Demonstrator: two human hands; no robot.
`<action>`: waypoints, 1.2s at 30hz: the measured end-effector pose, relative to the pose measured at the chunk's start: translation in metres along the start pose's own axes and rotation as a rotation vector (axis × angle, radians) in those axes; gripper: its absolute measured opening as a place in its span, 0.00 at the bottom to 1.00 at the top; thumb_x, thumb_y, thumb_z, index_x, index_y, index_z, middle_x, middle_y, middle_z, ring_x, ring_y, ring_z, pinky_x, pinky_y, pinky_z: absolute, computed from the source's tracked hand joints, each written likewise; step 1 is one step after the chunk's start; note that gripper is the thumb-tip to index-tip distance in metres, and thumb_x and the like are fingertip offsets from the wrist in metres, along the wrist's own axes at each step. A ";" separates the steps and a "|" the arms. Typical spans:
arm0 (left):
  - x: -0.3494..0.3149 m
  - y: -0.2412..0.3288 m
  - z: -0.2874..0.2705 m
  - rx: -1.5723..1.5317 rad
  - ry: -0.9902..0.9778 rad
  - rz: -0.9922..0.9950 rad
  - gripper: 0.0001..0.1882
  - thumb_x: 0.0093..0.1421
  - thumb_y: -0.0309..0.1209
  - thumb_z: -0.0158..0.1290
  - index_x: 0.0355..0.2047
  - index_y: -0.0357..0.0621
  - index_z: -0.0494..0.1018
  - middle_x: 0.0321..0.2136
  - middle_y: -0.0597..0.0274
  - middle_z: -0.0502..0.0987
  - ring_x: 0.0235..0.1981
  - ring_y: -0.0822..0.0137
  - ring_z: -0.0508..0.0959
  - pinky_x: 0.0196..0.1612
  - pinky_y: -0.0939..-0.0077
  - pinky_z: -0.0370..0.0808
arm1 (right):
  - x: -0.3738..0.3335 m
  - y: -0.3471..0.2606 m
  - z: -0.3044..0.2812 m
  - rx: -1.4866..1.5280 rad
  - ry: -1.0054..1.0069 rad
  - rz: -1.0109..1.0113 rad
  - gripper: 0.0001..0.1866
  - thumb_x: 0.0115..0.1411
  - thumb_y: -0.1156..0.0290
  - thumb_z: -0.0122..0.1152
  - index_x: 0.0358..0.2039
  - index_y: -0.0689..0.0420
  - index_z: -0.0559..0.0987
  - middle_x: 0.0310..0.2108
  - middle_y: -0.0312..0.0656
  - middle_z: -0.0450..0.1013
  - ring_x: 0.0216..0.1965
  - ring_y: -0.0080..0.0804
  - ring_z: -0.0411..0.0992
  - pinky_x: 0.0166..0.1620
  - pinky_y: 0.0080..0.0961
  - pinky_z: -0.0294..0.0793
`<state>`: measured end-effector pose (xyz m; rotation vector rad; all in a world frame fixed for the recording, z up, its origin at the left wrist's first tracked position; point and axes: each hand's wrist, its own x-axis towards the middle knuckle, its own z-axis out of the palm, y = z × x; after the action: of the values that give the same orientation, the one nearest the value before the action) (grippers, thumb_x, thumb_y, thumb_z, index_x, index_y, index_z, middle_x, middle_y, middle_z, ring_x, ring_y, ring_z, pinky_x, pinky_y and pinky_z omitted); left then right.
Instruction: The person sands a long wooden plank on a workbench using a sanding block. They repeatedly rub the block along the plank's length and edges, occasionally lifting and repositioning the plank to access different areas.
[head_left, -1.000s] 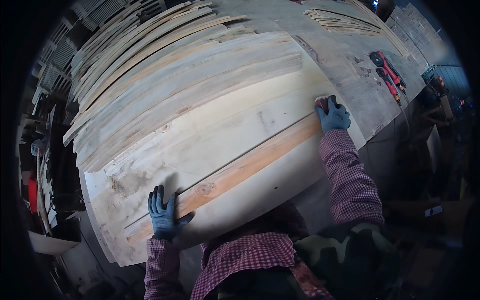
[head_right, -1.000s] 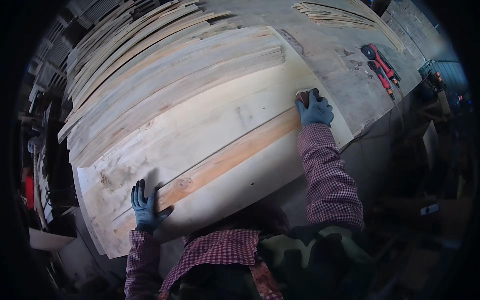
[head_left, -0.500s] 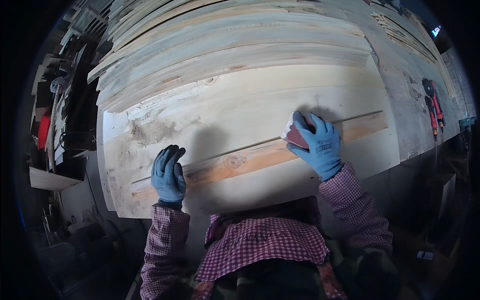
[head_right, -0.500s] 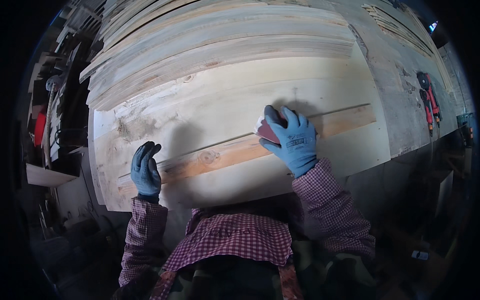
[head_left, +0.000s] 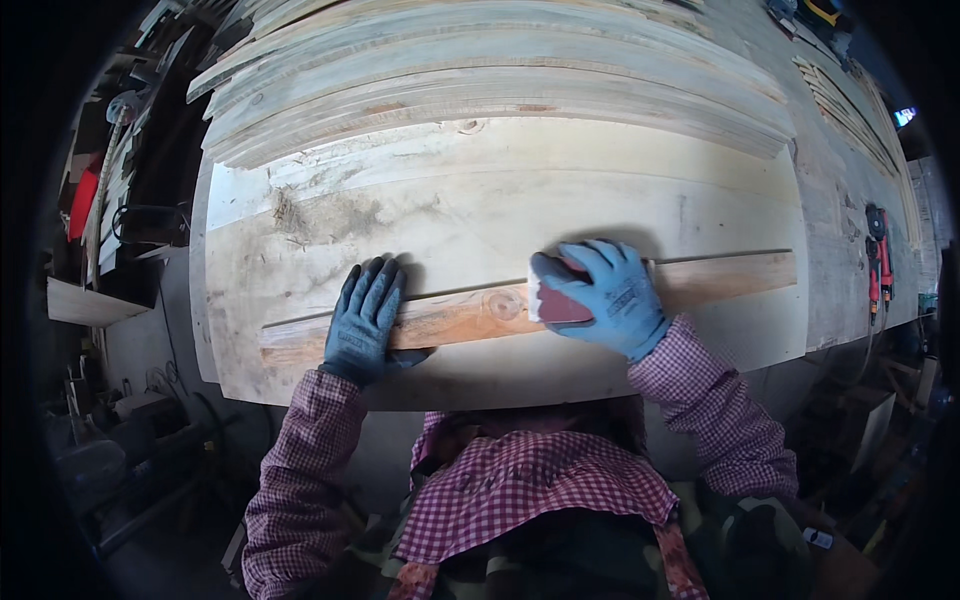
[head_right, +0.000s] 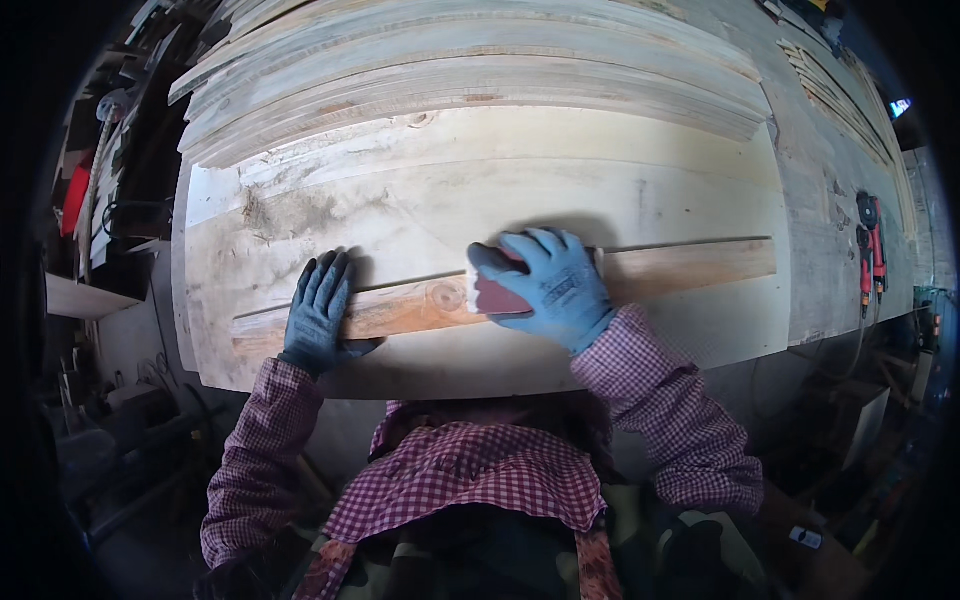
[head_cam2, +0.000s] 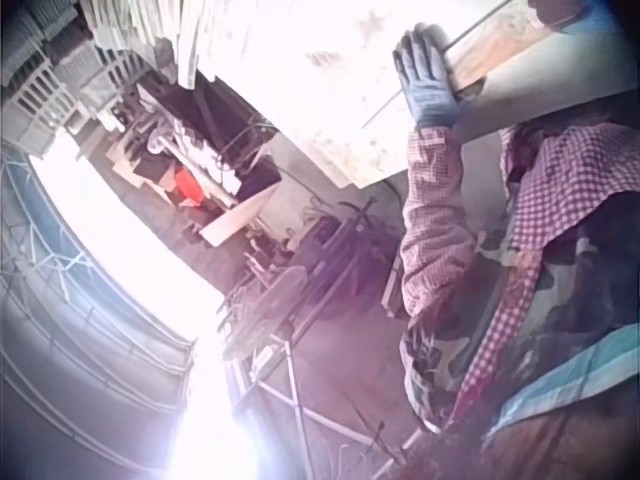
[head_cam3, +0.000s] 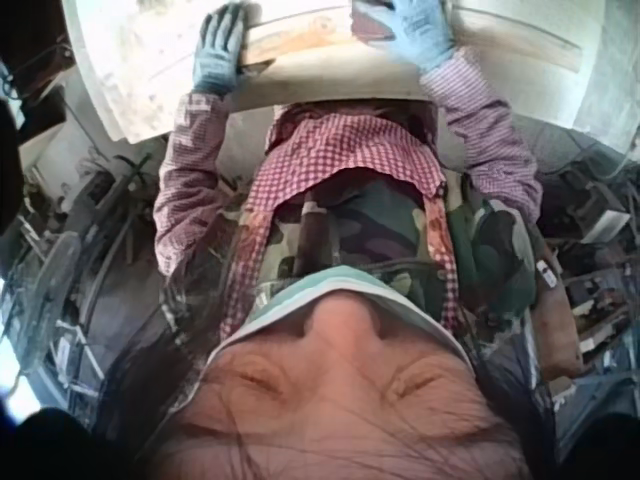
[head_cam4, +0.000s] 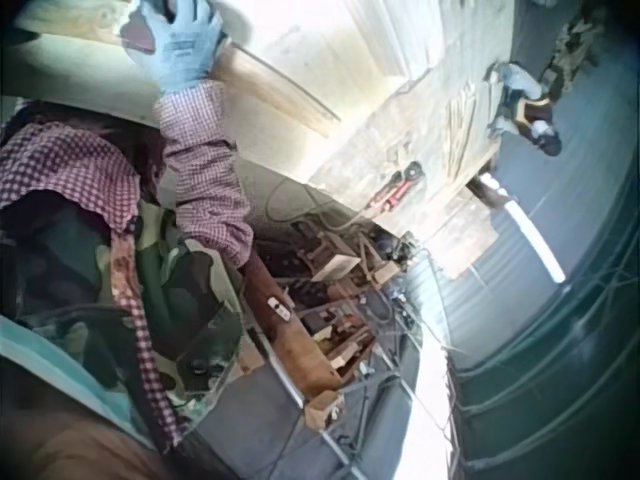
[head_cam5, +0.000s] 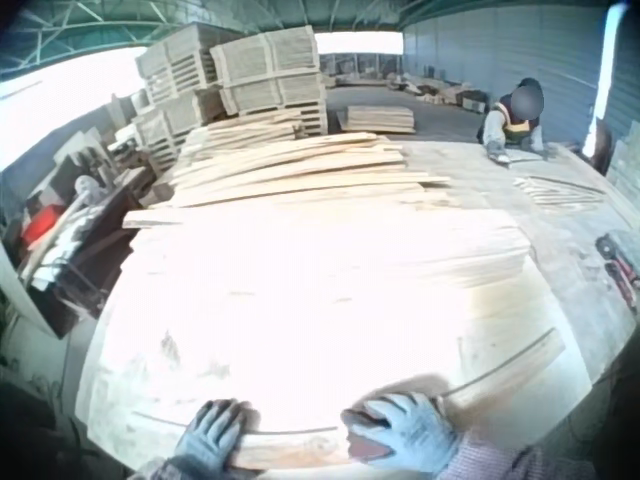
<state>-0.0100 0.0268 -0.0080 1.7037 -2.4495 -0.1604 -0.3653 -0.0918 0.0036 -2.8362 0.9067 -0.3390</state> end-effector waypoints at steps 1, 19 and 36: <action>-0.002 -0.001 0.002 -0.004 0.003 -0.006 0.57 0.46 0.58 0.66 0.68 0.37 0.55 0.69 0.42 0.57 0.71 0.43 0.56 0.72 0.44 0.51 | 0.026 -0.026 0.008 0.042 -0.060 -0.061 0.40 0.52 0.43 0.68 0.65 0.38 0.70 0.55 0.38 0.66 0.58 0.38 0.63 0.62 0.44 0.61; 0.003 -0.004 0.011 -0.002 0.065 0.008 0.57 0.46 0.58 0.66 0.68 0.38 0.56 0.69 0.45 0.59 0.70 0.45 0.59 0.71 0.49 0.55 | -0.120 0.146 -0.052 -0.491 0.066 1.434 0.42 0.59 0.40 0.61 0.71 0.35 0.59 0.55 0.53 0.71 0.51 0.55 0.72 0.52 0.52 0.73; -0.010 -0.006 0.006 0.071 0.016 -0.044 0.59 0.40 0.52 0.67 0.69 0.39 0.56 0.67 0.44 0.61 0.68 0.42 0.61 0.69 0.47 0.59 | -0.079 0.093 -0.016 -0.194 0.261 0.840 0.46 0.53 0.41 0.67 0.70 0.39 0.64 0.53 0.48 0.67 0.51 0.45 0.67 0.53 0.46 0.67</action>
<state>-0.0021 0.0344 -0.0152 1.7809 -2.4357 -0.0648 -0.4838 -0.1214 -0.0130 -2.2841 2.1410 -0.5166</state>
